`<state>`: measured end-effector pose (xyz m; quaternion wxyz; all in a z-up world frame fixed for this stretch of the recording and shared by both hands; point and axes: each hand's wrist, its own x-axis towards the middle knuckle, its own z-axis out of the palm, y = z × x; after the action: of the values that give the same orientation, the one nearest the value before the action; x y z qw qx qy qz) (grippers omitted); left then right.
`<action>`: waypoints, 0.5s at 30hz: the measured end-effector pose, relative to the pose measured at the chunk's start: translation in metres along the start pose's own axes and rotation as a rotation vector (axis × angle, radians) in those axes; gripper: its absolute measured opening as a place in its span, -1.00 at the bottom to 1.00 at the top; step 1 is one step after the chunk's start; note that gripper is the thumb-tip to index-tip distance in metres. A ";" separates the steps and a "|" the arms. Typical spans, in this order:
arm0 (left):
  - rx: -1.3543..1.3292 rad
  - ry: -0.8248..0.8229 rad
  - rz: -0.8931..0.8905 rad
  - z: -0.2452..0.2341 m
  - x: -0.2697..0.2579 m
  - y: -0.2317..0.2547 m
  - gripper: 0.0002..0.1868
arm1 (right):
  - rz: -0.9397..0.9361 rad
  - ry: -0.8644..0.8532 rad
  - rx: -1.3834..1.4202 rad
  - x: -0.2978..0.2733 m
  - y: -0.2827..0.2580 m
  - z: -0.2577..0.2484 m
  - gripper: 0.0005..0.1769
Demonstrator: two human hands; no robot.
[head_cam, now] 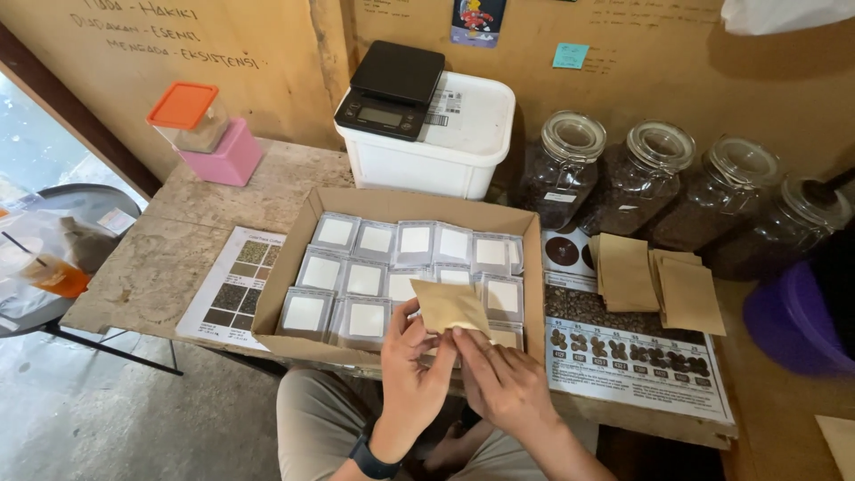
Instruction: The person folds small paper filter bags and places them into a cardboard box containing square filter frames.
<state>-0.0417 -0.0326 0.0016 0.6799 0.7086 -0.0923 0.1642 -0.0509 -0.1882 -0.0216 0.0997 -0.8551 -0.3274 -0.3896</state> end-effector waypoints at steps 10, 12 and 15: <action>0.034 0.052 0.181 0.005 -0.005 0.004 -0.86 | 0.193 0.034 0.033 0.005 -0.013 0.014 -0.91; -0.034 -0.030 0.214 0.001 0.001 0.009 -0.83 | 0.263 0.160 0.171 0.009 -0.015 0.017 -0.94; -0.661 -0.105 -0.194 -0.004 0.002 -0.002 -0.15 | 0.375 0.157 0.277 0.000 -0.015 0.028 -0.91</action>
<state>-0.0394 -0.0282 0.0011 0.8794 0.4632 -0.1078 0.0234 -0.0437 -0.1644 -0.0416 0.3116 -0.8461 -0.2044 -0.3811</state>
